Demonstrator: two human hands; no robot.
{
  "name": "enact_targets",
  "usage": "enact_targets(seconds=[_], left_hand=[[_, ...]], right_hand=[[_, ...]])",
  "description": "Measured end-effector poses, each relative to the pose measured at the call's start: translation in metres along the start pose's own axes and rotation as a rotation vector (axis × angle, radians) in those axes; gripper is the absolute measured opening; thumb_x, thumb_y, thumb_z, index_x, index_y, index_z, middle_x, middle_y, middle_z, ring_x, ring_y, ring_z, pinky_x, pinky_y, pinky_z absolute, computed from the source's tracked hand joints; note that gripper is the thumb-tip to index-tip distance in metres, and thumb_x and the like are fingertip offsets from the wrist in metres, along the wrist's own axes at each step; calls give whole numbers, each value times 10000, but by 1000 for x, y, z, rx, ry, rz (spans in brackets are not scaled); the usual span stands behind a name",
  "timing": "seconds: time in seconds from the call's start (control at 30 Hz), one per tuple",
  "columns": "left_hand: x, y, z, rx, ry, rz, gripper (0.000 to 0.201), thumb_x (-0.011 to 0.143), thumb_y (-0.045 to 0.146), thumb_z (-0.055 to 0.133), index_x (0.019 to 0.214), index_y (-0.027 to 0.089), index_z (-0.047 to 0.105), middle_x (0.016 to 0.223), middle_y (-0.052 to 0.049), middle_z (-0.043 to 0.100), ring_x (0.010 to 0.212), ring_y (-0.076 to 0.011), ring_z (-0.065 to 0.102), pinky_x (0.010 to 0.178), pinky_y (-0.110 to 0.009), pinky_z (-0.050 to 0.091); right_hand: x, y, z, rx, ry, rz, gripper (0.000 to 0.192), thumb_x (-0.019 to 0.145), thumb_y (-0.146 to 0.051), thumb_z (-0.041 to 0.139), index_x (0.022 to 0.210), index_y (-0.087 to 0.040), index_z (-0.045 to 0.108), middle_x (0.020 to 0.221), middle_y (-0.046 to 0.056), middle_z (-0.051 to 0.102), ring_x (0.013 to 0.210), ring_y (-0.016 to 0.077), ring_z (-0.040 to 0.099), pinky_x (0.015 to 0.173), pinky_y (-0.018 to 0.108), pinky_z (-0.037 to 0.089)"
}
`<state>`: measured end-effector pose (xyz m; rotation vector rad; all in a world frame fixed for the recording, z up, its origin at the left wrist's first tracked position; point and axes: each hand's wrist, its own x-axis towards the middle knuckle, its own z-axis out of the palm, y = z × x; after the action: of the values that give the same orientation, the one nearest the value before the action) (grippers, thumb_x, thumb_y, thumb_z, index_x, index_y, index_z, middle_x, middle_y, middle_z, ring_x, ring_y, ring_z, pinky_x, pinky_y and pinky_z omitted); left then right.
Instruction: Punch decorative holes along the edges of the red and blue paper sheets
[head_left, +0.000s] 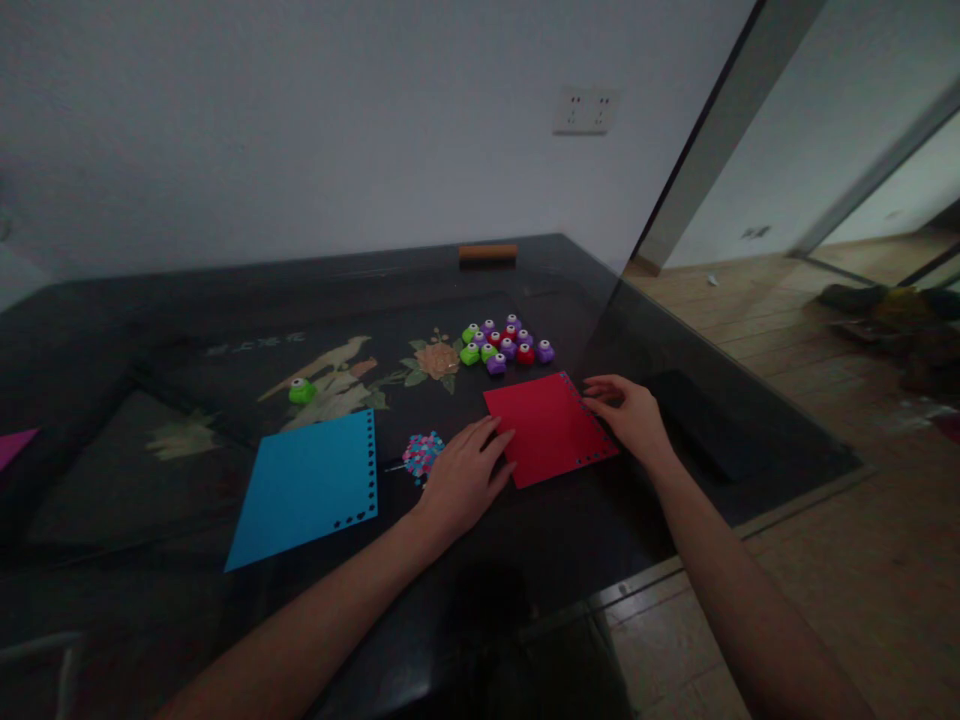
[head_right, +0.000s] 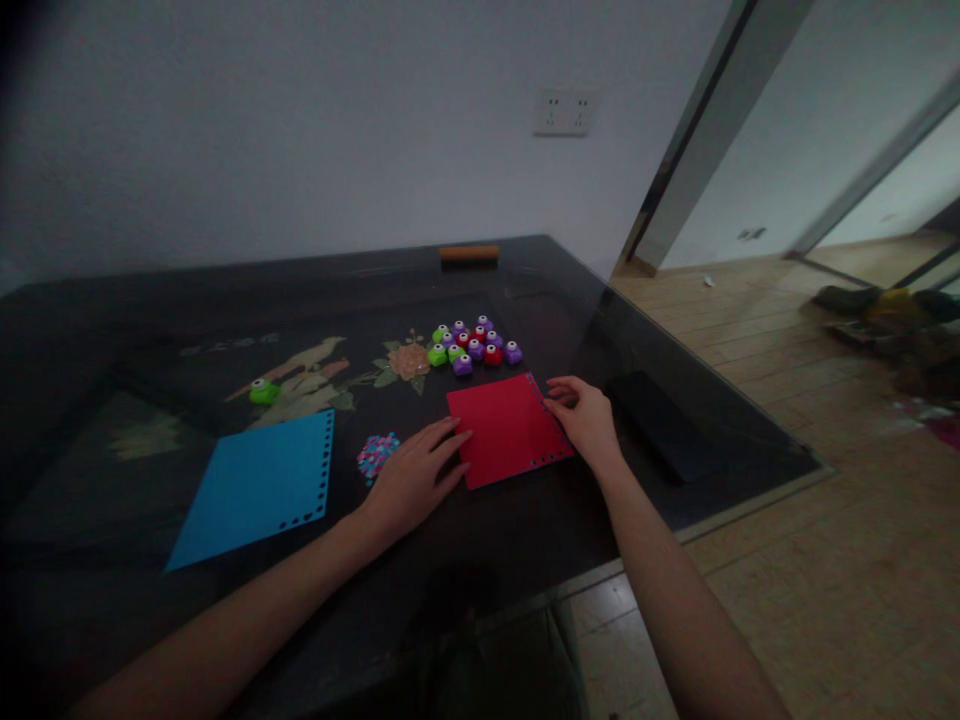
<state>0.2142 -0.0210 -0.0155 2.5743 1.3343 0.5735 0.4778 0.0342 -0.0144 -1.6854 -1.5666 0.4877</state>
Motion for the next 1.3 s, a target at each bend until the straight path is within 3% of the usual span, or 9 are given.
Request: enact_targets(seconds=[1.3], left_hand=[[1, 1, 0, 14, -23, 13, 359, 872, 251, 531, 1221, 164, 543, 1351, -143, 495, 1241, -266, 469, 1035, -437, 389]], right_hand=[[-4, -7, 1, 10, -41, -18, 205, 693, -233, 627, 887, -190, 677, 864, 72, 715, 775, 215, 651, 744, 365, 504]])
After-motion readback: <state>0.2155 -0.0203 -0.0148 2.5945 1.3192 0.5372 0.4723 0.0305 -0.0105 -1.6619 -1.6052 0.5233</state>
